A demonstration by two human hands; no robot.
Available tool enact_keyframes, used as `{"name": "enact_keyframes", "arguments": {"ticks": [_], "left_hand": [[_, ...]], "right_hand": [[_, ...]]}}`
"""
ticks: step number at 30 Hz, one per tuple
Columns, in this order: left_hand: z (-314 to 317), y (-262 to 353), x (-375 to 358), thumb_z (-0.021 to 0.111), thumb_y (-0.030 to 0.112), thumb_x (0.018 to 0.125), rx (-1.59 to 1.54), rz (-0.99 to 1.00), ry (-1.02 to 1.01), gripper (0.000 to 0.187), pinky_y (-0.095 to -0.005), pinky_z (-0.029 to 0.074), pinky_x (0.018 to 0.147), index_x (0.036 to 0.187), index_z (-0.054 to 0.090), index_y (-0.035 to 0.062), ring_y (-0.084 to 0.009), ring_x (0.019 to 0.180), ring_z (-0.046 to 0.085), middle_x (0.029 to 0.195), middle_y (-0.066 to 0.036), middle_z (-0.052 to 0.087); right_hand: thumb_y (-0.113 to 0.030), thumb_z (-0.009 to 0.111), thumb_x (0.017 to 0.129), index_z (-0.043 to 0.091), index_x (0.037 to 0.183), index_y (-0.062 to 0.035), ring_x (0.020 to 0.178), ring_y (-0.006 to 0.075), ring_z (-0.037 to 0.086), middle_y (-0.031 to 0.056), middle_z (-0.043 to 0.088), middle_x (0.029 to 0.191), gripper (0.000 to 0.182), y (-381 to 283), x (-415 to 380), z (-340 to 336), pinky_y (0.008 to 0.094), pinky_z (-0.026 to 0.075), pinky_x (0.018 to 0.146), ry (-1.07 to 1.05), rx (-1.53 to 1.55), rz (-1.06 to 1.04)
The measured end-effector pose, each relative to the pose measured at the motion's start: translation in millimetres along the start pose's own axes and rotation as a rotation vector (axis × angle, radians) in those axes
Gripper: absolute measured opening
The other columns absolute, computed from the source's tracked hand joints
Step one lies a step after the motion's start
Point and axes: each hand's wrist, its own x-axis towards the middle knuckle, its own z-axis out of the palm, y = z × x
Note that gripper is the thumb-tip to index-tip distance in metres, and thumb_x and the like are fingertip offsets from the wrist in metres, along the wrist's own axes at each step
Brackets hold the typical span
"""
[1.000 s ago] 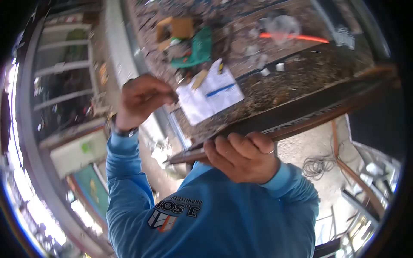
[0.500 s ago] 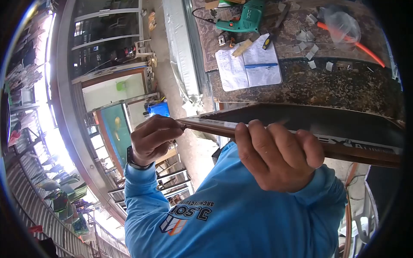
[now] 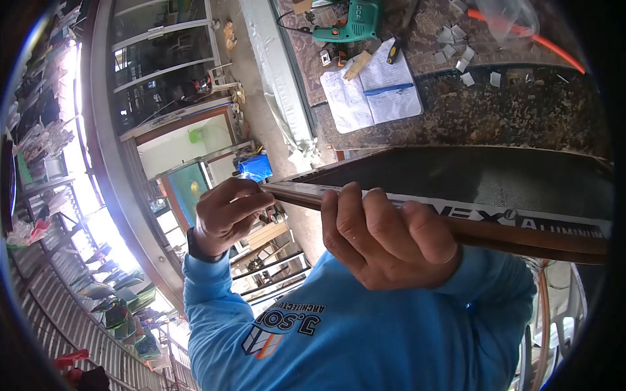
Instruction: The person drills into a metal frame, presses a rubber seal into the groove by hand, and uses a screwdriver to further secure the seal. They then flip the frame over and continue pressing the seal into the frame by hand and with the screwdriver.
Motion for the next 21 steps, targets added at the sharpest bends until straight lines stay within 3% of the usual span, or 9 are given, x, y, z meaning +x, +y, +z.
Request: {"name": "enact_keyframes", "arguments": {"ticks": [2, 7, 21], "left_hand": [[3, 14, 2, 0.081, -0.007, 0.085, -0.010, -0.093, 0.027, 0.025, -0.0334, 0.059, 0.061, 0.107, 0.079, 0.0052, -0.0227, 0.075, 0.074, 0.092, -0.011, 0.072], [9, 38, 4, 0.081, -0.007, 0.087, -0.014, -0.275, 0.120, 0.022, -0.0337, 0.063, 0.066, 0.107, 0.077, 0.0016, -0.0256, 0.080, 0.078, 0.094, -0.014, 0.076], [-6, 61, 25, 0.081, -0.004, 0.086, 0.173, -0.305, -0.044, 0.022, -0.0373, 0.061, 0.063, 0.106, 0.075, 0.0035, -0.0286, 0.076, 0.075, 0.092, -0.013, 0.075]], "right_hand": [[-0.031, 0.062, 0.098, 0.073, 0.101, -0.0273, 0.086, 0.0009, 0.061, -0.0130, 0.067, 0.089, 0.012, 3, 1, -2, 0.0389, 0.034, 0.096, -0.022, 0.014, -0.026], [-0.036, 0.067, 0.105, 0.076, 0.106, -0.0304, 0.090, 0.0020, 0.063, -0.0151, 0.074, 0.095, 0.011, 2, 0, -6, 0.0407, 0.033, 0.108, -0.049, 0.034, -0.005], [-0.035, 0.062, 0.104, 0.076, 0.106, -0.0293, 0.095, 0.0034, 0.065, -0.0131, 0.074, 0.097, 0.015, 1, -3, 1, 0.0430, 0.034, 0.109, 0.014, -0.050, -0.018]]}}
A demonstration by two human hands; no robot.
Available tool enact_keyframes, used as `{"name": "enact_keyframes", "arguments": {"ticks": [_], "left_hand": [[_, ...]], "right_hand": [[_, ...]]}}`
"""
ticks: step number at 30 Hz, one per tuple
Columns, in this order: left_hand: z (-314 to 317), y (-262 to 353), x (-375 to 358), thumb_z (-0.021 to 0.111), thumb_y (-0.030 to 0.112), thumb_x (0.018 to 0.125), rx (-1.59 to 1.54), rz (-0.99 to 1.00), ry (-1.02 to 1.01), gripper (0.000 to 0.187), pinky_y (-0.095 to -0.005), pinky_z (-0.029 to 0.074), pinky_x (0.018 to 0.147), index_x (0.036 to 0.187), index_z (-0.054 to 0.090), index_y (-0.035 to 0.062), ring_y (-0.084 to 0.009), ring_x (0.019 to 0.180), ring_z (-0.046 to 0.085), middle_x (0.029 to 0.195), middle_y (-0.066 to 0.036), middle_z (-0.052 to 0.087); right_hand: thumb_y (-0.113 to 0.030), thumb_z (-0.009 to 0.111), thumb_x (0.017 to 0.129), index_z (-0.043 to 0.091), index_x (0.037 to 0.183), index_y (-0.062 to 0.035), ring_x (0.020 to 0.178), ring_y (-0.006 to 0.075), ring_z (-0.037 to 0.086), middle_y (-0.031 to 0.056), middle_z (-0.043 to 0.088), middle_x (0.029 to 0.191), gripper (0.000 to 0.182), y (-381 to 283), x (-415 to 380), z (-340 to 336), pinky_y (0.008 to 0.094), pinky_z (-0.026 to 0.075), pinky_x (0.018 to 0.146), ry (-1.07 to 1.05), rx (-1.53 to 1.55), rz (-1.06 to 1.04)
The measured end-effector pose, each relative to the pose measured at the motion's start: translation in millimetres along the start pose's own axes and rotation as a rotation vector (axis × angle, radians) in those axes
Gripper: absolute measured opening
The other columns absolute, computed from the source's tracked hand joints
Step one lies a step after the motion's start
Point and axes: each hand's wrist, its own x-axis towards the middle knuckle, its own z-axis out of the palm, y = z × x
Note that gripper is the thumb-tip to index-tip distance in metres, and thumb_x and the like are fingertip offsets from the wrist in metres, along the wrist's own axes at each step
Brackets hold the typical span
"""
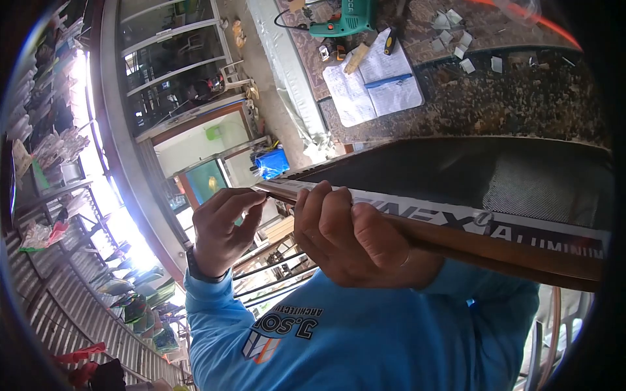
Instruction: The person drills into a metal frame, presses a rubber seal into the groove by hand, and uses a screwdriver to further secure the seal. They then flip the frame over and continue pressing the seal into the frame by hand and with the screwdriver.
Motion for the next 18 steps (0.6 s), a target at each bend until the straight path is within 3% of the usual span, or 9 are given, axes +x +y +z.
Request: {"name": "enact_keyframes", "arguments": {"ticks": [8, 18], "left_hand": [[-3, 7, 13, 0.081, -0.004, 0.085, -0.046, -0.080, -0.074, 0.020, -0.0370, 0.059, 0.070, 0.102, 0.074, 0.0037, -0.0275, 0.082, 0.076, 0.092, -0.012, 0.076], [-7, 16, 22, 0.080, -0.001, 0.084, 0.175, -0.079, -0.190, 0.017, -0.0401, 0.056, 0.067, 0.097, 0.072, 0.0047, -0.0301, 0.077, 0.071, 0.087, -0.011, 0.073]], "right_hand": [[-0.033, 0.059, 0.104, 0.075, 0.111, -0.0274, 0.095, 0.0035, 0.064, -0.0119, 0.073, 0.100, 0.018, 3, -1, -3, 0.0420, 0.036, 0.104, -0.037, -0.015, -0.054], [-0.034, 0.059, 0.102, 0.076, 0.107, -0.0264, 0.092, 0.0031, 0.065, -0.0132, 0.072, 0.094, 0.019, 6, -1, 1, 0.0424, 0.036, 0.103, 0.005, -0.066, -0.105]]}}
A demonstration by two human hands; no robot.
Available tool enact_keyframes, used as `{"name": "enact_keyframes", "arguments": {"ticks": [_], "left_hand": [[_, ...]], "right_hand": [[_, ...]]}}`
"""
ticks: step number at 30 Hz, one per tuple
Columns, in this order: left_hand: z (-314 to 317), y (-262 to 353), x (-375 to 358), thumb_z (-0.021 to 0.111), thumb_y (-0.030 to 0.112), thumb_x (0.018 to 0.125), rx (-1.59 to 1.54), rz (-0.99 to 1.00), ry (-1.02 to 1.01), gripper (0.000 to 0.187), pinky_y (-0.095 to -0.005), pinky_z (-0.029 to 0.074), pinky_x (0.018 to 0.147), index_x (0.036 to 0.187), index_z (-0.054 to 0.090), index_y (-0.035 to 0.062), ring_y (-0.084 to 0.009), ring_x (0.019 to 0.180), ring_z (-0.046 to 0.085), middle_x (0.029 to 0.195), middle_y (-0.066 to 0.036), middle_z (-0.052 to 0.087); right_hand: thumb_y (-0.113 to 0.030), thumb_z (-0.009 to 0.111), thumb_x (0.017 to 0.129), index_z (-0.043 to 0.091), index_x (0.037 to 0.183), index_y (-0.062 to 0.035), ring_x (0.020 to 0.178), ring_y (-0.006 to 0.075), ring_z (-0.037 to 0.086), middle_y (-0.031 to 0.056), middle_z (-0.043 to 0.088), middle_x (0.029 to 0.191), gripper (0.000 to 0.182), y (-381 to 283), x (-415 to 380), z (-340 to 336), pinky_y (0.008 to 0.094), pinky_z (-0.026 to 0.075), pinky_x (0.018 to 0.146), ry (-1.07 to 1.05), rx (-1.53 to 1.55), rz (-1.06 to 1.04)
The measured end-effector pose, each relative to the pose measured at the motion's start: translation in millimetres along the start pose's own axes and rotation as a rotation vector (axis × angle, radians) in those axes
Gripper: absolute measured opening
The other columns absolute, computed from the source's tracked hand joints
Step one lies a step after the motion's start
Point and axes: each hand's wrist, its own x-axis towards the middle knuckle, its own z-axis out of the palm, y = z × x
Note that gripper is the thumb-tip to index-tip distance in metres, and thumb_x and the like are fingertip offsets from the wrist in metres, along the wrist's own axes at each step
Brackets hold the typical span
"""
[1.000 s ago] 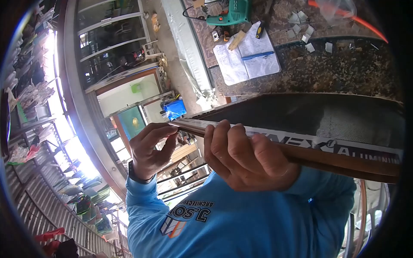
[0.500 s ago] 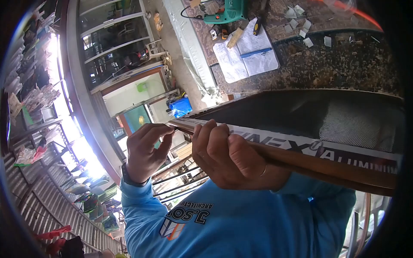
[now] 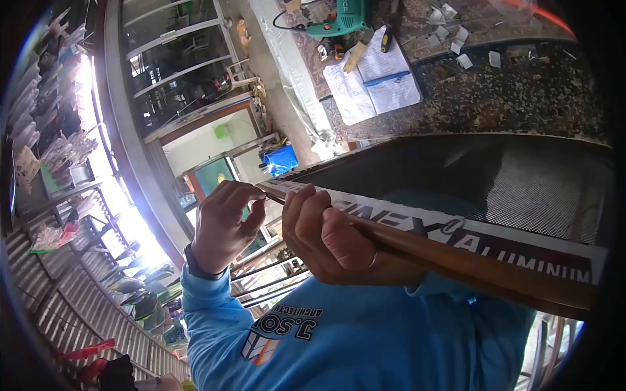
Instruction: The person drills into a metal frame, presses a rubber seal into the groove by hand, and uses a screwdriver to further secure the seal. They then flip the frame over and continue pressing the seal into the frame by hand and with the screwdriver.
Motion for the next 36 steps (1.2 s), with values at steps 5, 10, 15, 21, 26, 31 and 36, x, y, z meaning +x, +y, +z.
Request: {"name": "enact_keyframes", "arguments": {"ticks": [5, 10, 15, 21, 26, 31, 36], "left_hand": [[-1, 3, 3, 0.081, 0.000, 0.084, 0.018, 0.006, 0.002, 0.016, -0.0402, 0.057, 0.067, 0.096, 0.072, 0.0045, -0.0304, 0.076, 0.072, 0.086, -0.012, 0.073], [1, 3, 3, 0.082, -0.001, 0.083, -0.015, 0.004, 0.012, 0.017, -0.0397, 0.058, 0.068, 0.097, 0.073, 0.0038, -0.0303, 0.078, 0.074, 0.087, -0.013, 0.074], [1, 4, 4, 0.082, -0.003, 0.084, -0.042, -0.009, 0.003, 0.016, -0.0392, 0.059, 0.069, 0.097, 0.074, 0.0027, -0.0297, 0.078, 0.075, 0.086, -0.014, 0.075], [1, 4, 4, 0.081, -0.003, 0.087, -0.093, -0.033, 0.001, 0.012, -0.0379, 0.059, 0.067, 0.096, 0.074, 0.0022, -0.0296, 0.077, 0.076, 0.087, -0.014, 0.075], [1, 7, 4, 0.081, -0.002, 0.087, -0.132, -0.075, 0.002, 0.012, -0.0372, 0.059, 0.067, 0.095, 0.074, 0.0021, -0.0298, 0.076, 0.077, 0.088, -0.014, 0.077], [12, 9, -5, 0.082, -0.004, 0.087, -0.187, -0.098, 0.130, 0.015, -0.0342, 0.062, 0.071, 0.099, 0.076, 0.0026, -0.0270, 0.080, 0.078, 0.091, -0.013, 0.078], [23, 3, -22, 0.085, -0.007, 0.084, -0.366, -0.219, 0.290, 0.021, -0.0335, 0.063, 0.074, 0.102, 0.078, 0.0019, -0.0234, 0.085, 0.078, 0.097, -0.014, 0.079]], "right_hand": [[-0.033, 0.059, 0.101, 0.075, 0.107, -0.0273, 0.092, 0.0024, 0.064, -0.0145, 0.072, 0.092, 0.018, 14, 5, 2, 0.0428, 0.037, 0.103, 0.039, 0.018, -0.071], [-0.036, 0.058, 0.101, 0.075, 0.107, -0.0278, 0.094, 0.0031, 0.065, -0.0138, 0.072, 0.095, 0.019, 11, 4, 2, 0.0440, 0.038, 0.104, 0.036, 0.004, -0.045], [-0.037, 0.058, 0.101, 0.075, 0.108, -0.0282, 0.095, 0.0038, 0.065, -0.0129, 0.072, 0.098, 0.021, 12, 4, 0, 0.0449, 0.039, 0.105, 0.017, -0.004, -0.045], [-0.037, 0.057, 0.101, 0.076, 0.108, -0.0285, 0.095, 0.0041, 0.066, -0.0124, 0.073, 0.098, 0.022, 9, 2, 0, 0.0438, 0.039, 0.105, 0.024, -0.008, -0.032], [-0.036, 0.057, 0.101, 0.076, 0.107, -0.0284, 0.094, 0.0042, 0.066, -0.0120, 0.073, 0.098, 0.021, -3, 0, 1, 0.0435, 0.039, 0.105, 0.015, -0.024, 0.023], [-0.035, 0.058, 0.101, 0.076, 0.107, -0.0279, 0.095, 0.0044, 0.066, -0.0119, 0.073, 0.098, 0.020, 8, 2, 0, 0.0436, 0.038, 0.105, 0.024, -0.005, -0.017], [-0.036, 0.058, 0.102, 0.076, 0.109, -0.0279, 0.096, 0.0048, 0.066, -0.0114, 0.073, 0.099, 0.021, 8, 2, 0, 0.0450, 0.037, 0.107, 0.021, 0.004, -0.017]]}}
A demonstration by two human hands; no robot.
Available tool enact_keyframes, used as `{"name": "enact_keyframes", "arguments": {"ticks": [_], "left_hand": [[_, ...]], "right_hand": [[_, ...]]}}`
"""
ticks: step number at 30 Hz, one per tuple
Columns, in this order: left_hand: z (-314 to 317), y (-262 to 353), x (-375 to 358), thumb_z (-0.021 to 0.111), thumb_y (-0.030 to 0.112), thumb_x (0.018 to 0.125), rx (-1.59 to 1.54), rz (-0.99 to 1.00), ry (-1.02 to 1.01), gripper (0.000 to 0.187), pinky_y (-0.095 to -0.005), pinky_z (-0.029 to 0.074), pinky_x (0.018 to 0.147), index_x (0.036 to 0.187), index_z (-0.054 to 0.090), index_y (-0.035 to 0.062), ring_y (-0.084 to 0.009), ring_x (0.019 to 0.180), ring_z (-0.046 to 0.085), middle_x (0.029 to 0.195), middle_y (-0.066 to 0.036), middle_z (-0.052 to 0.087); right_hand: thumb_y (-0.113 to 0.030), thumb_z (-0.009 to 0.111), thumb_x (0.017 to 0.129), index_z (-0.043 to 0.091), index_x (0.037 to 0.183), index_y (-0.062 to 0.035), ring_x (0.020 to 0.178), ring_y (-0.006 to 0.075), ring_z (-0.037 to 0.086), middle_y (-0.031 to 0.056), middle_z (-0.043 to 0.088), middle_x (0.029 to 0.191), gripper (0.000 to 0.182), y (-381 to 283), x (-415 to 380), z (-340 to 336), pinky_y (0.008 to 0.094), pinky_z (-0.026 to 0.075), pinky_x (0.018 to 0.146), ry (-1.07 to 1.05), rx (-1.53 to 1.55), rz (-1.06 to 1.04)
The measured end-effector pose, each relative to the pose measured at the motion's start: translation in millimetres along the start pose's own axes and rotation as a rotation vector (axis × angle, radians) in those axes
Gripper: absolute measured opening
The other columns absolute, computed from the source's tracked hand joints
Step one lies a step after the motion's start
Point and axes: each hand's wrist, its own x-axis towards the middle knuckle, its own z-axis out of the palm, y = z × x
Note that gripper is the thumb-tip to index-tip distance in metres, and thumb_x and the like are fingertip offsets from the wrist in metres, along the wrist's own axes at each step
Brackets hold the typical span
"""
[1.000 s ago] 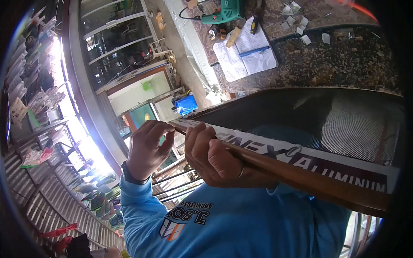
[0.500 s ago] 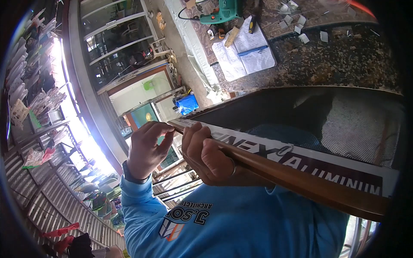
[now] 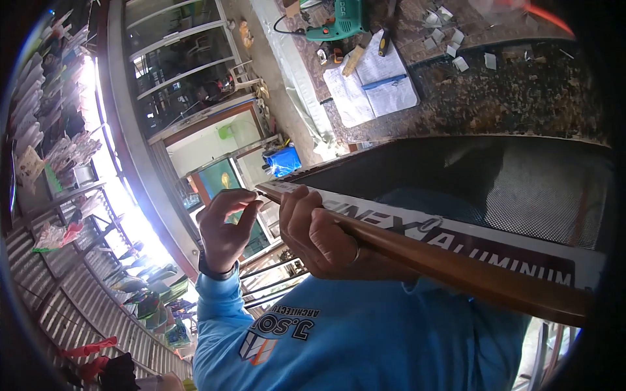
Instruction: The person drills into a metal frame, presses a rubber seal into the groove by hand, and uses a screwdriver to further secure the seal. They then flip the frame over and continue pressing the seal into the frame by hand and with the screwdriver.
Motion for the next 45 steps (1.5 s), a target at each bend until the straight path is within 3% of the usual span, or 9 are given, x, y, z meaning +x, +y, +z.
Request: {"name": "enact_keyframes", "arguments": {"ticks": [12, 18, 20, 23, 25, 30, 38, 41, 45], "left_hand": [[52, -44, -33, 0.084, -0.009, 0.079, -0.006, 0.232, 0.343, 0.029, -0.0404, 0.061, 0.080, 0.107, 0.081, 0.0010, -0.0326, 0.091, 0.074, 0.102, -0.016, 0.076], [77, -73, -31, 0.086, -0.004, 0.078, -0.111, 0.384, 0.474, 0.025, -0.0400, 0.058, 0.078, 0.101, 0.083, 0.0052, -0.0291, 0.092, 0.071, 0.101, -0.009, 0.073], [86, -82, -27, 0.086, -0.002, 0.077, -0.143, 0.446, 0.547, 0.023, -0.0388, 0.054, 0.077, 0.098, 0.083, 0.0077, -0.0245, 0.092, 0.069, 0.100, -0.005, 0.072], [94, -96, -24, 0.086, 0.000, 0.073, -0.205, 0.512, 0.596, 0.030, -0.0356, 0.050, 0.077, 0.101, 0.084, 0.0097, -0.0219, 0.090, 0.069, 0.103, -0.003, 0.073], [97, -103, -24, 0.085, 0.004, 0.071, -0.232, 0.566, 0.603, 0.037, -0.0357, 0.051, 0.079, 0.108, 0.084, 0.0100, -0.0213, 0.095, 0.068, 0.111, -0.004, 0.073], [87, -112, -25, 0.081, 0.008, 0.066, -0.253, 0.559, 0.561, 0.043, -0.0379, 0.048, 0.082, 0.109, 0.084, 0.0127, -0.0206, 0.097, 0.063, 0.113, -0.001, 0.073], [109, -132, -16, 0.073, 0.018, 0.079, -0.441, 0.585, 0.582, 0.047, -0.0386, 0.049, 0.089, 0.126, 0.077, 0.0113, -0.0203, 0.104, 0.063, 0.119, -0.004, 0.070], [109, -138, -10, 0.072, 0.019, 0.075, -0.414, 0.678, 0.592, 0.051, -0.0380, 0.050, 0.087, 0.125, 0.077, 0.0095, -0.0222, 0.103, 0.065, 0.120, -0.005, 0.070], [101, -140, -6, 0.084, 0.007, 0.071, -0.461, 0.701, 0.562, 0.048, -0.0414, 0.053, 0.082, 0.119, 0.080, 0.0121, -0.0264, 0.099, 0.065, 0.115, -0.006, 0.071]], "right_hand": [[-0.040, 0.065, 0.100, 0.078, 0.119, -0.0219, 0.103, 0.0104, 0.062, -0.0060, 0.071, 0.111, 0.029, -12, -2, -14, 0.0494, 0.034, 0.108, -0.131, 0.150, 0.096], [-0.025, 0.075, 0.096, 0.076, 0.119, -0.0084, 0.102, 0.0166, 0.068, 0.0021, 0.075, 0.114, 0.029, 23, 57, -68, 0.0420, 0.045, 0.102, -0.681, 0.677, 0.277], [-0.013, 0.074, 0.089, 0.071, 0.107, -0.0034, 0.097, 0.0274, 0.069, 0.0088, 0.071, 0.109, 0.021, 71, 88, -66, 0.0443, 0.053, 0.088, -0.847, 0.786, 0.264], [-0.006, 0.070, 0.088, 0.068, 0.099, -0.0038, 0.097, 0.0334, 0.070, 0.0140, 0.068, 0.102, 0.012, 124, 108, 27, 0.0479, 0.058, 0.082, -0.867, 0.251, -0.024], [0.002, 0.068, 0.085, 0.069, 0.102, -0.0028, 0.104, 0.0348, 0.071, 0.0153, 0.069, 0.104, 0.017, 147, 81, 126, 0.0492, 0.058, 0.085, -1.164, 0.283, -0.031], [-0.005, 0.062, 0.094, 0.066, 0.119, -0.0082, 0.114, 0.0360, 0.068, 0.0103, 0.061, 0.127, 0.026, 153, -24, 316, 0.0461, 0.063, 0.093, -1.119, 0.114, -0.266], [-0.011, 0.063, 0.099, 0.064, 0.137, -0.0144, 0.126, 0.0371, 0.064, 0.0150, 0.068, 0.127, 0.038, 135, -19, 338, 0.0517, 0.060, 0.098, -1.341, -0.160, -0.561], [-0.016, 0.064, 0.104, 0.059, 0.144, -0.0147, 0.115, 0.0388, 0.071, 0.0192, 0.074, 0.121, 0.041, 134, 19, 303, 0.0514, 0.060, 0.096, -1.534, -0.135, -0.363], [-0.016, 0.057, 0.111, 0.050, 0.145, -0.0049, 0.104, 0.0337, 0.076, 0.0189, 0.075, 0.116, 0.036, 120, 114, 179, 0.0444, 0.061, 0.088, -1.310, 0.220, 0.294]]}}
